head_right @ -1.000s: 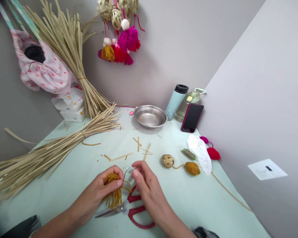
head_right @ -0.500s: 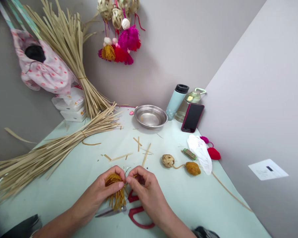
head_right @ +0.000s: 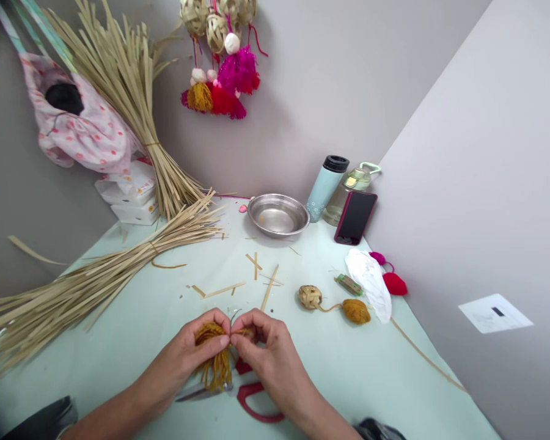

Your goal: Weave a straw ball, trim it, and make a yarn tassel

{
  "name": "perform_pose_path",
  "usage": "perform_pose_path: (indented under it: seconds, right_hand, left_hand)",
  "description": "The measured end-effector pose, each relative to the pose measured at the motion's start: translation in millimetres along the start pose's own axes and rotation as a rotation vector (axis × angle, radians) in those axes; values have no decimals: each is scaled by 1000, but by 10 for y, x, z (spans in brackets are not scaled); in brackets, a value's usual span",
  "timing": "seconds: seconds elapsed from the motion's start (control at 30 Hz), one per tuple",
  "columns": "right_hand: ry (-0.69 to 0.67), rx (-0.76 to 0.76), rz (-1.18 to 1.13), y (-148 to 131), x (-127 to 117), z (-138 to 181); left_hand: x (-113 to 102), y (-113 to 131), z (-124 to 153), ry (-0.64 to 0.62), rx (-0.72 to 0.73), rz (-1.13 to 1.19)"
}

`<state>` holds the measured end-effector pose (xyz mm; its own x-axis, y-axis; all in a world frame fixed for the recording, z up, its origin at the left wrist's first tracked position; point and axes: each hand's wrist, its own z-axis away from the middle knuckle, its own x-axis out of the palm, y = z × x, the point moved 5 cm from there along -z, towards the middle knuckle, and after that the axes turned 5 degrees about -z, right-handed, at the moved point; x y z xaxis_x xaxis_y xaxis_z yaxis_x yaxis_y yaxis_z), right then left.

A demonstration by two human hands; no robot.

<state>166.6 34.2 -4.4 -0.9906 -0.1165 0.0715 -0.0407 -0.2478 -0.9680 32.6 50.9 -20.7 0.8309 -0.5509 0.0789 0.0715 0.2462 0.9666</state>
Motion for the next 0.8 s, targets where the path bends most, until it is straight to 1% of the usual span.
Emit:
perform_pose_path:
  seconds: [0.2, 0.33, 0.5, 0.6, 0.67, 0.8]
  right_hand:
    - [-25, 26, -1, 28, 29, 7]
    - [-33, 30, -11, 38, 35, 6]
    - [-32, 29, -25, 35, 43, 14]
    - [-32, 31, -4, 40, 48, 23]
    - [-40, 31, -1, 49, 54, 25]
    - [-52, 17, -11, 58, 64, 19]
  left_hand:
    - [-8, -11, -13, 22, 26, -29]
    - [-20, -24, -17, 54, 9, -15]
    - [8, -11, -12, -2, 6, 12]
    - [2, -16, -14, 9, 14, 8]
    - [0, -25, -17, 24, 12, 41]
    - [21, -47, -22, 30, -24, 189]
